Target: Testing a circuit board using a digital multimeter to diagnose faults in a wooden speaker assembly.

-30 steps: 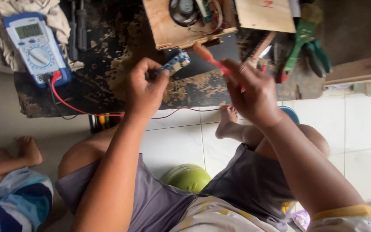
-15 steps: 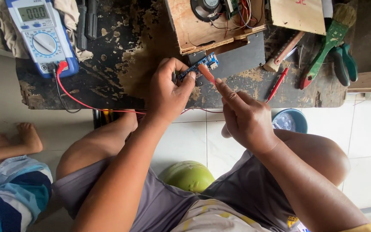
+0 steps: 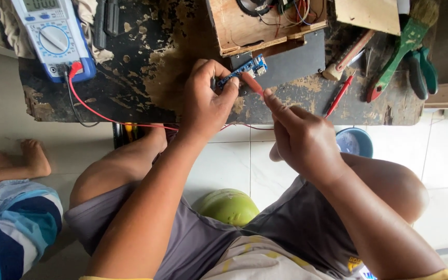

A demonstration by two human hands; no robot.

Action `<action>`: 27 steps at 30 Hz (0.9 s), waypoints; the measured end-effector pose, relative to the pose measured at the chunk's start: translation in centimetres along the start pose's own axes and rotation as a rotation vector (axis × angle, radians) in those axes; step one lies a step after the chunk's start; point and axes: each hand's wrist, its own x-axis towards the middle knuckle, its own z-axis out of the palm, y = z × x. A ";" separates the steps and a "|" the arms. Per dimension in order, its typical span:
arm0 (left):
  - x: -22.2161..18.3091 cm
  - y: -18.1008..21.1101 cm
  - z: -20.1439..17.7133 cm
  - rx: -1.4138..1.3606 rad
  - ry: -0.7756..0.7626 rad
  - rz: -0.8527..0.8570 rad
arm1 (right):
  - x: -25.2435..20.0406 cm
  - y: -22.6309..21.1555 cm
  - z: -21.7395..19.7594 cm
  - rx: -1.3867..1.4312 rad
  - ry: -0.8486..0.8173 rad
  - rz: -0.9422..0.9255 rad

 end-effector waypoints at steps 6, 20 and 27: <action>-0.1 0.0 -0.1 0.041 -0.019 0.003 | -0.7 0.3 -0.7 0.089 0.010 0.039; -0.2 -0.2 -0.2 0.118 -0.037 -0.005 | 0.0 0.4 -2.3 0.059 -0.059 -0.031; 0.0 -0.4 -0.3 0.069 -0.042 -0.071 | -0.9 5.9 -4.1 0.141 0.115 0.032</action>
